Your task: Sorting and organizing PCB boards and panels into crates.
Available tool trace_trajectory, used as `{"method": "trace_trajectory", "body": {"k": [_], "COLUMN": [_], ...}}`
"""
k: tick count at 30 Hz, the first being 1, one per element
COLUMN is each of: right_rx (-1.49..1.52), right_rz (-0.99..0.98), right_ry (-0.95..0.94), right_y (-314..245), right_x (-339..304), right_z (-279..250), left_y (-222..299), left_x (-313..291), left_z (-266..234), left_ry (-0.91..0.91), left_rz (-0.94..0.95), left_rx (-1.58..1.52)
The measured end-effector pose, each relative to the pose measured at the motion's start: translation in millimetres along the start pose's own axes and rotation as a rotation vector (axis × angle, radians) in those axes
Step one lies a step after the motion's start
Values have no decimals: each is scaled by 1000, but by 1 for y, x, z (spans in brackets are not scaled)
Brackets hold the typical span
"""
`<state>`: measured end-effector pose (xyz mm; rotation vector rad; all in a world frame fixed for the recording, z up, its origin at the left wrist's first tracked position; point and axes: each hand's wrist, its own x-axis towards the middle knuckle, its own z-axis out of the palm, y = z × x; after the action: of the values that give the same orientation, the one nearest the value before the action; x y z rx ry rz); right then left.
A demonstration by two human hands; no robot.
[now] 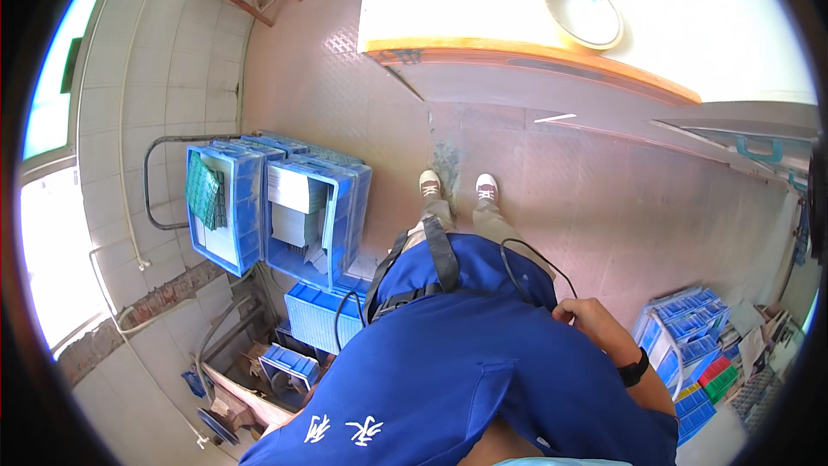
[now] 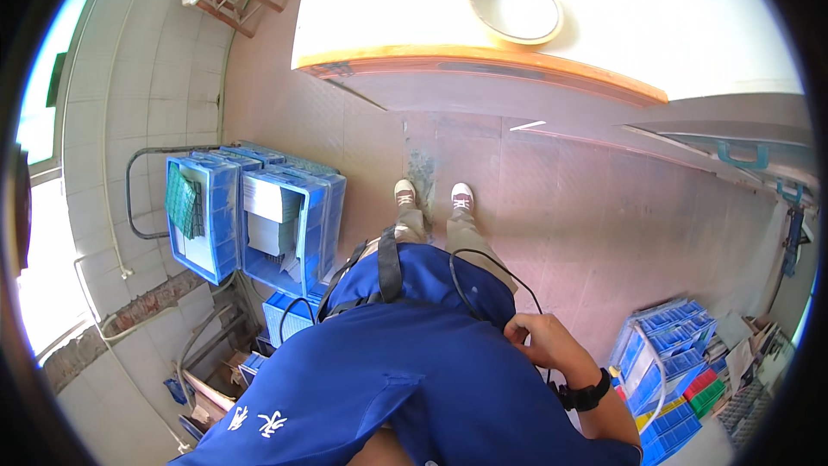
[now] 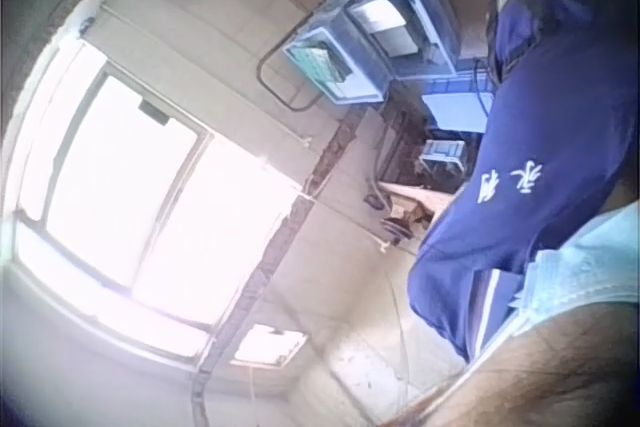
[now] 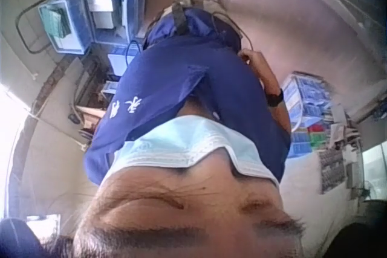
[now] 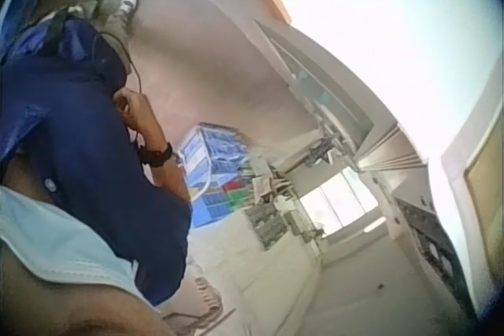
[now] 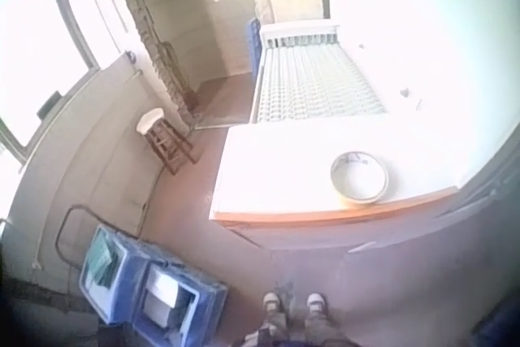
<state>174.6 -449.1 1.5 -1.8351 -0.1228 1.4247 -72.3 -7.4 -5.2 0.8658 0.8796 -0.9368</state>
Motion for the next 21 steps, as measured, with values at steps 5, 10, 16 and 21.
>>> {"method": "trace_trajectory", "body": {"k": [5,10,16,21], "right_rx": [335,-63,-72,-569], "right_rz": [149,96,-290,-723], "right_ry": [-24,9,585,881], "right_y": [26,6,-21,-182], "right_x": [-41,-61,-21,47], "right_z": [17,-2,-96,-126], "left_y": [32,126,204,216], "left_x": [-4,61,78,72], "left_z": [7,14,5,4], "left_ry": [4,-511,116,590], "left_rz": [-40,-85,485,886], "left_rx": [-44,897,1212,1103]}}
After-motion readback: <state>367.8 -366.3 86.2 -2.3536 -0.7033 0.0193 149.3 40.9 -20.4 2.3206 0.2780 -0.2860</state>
